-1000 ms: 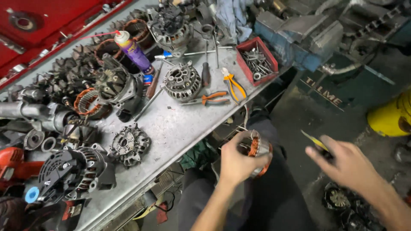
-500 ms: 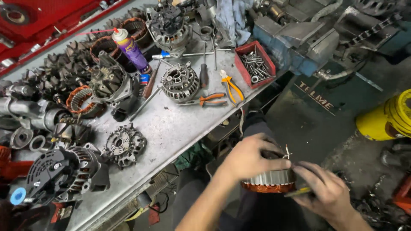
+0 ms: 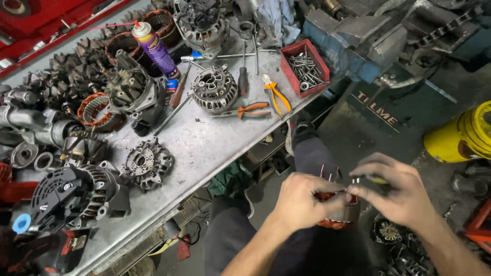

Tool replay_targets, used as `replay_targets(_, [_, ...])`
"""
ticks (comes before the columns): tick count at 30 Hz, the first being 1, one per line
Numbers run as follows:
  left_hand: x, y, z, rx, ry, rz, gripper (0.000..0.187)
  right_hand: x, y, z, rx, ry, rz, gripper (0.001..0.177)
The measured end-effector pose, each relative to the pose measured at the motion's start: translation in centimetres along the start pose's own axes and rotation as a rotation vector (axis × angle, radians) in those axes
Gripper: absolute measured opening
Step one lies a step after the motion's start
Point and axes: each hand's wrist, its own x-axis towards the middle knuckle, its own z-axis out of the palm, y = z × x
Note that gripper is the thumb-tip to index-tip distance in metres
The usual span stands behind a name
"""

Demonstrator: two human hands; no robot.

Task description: The person holds a cylindrical electrical component with copper windings and uses a yellow-handled knife to scrape the ends of the wires. The person rotates the component to access different sections while working at a cluttered metal workbench.

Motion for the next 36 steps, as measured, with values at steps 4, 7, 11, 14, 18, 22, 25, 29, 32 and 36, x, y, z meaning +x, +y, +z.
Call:
replay_targets(4, [0.4, -0.1, -0.5, -0.023, -0.123, 0.01, 0.022, 0.6, 1.6, 0.9, 0.068, -0.063, 0.04, 0.028])
replay_targets(7, [0.3, 0.0, 0.0, -0.045, -0.079, -0.089, 0.022, 0.4, 1.1, 0.5, 0.078, -0.103, 0.321, 0.024])
replay_targets(11, [0.7, 2.3, -0.3, 0.071, -0.089, -0.274, 0.026, -1.6, 0.2, -1.7, -0.086, -0.126, 0.533, 0.021])
replay_targets(14, [0.9, 2.7, 0.4, 0.075, -0.062, -0.245, 0.025, -3.0, -0.8, -2.1, -0.43, -0.126, 0.386, 0.027])
replay_targets(18, [1.5, 3.8, 2.3, 0.226, -0.045, -0.248, 0.026, -4.1, 0.2, -2.9, -0.936, -0.309, 0.32, 0.033])
replay_targets(22, [2.2, 5.2, 3.2, 0.367, -0.106, -0.327, 0.031, -4.7, -0.6, -3.5, -1.134, -0.356, 0.35, 0.039])
replay_targets(25, [1.7, 5.6, 5.3, 0.419, -0.044, -0.287, 0.031, -4.3, -1.1, -4.3, -1.148, -0.429, 0.457, 0.038])
replay_targets(29, [0.4, 5.9, 7.9, 0.507, -0.048, -0.182, 0.018, -6.8, 0.0, -4.7, -1.164, -0.49, 0.55, 0.036])
replay_targets(32, [-0.2, 5.8, 8.5, 0.535, -0.024, -0.081, 0.016, -8.2, 1.4, -4.7, -1.111, -0.514, 0.535, 0.033])
replay_targets(36, [0.2, 5.9, 8.1, 0.505, -0.092, -0.123, 0.017, -9.0, 2.5, -4.7, -1.081, -0.403, 0.485, 0.035])
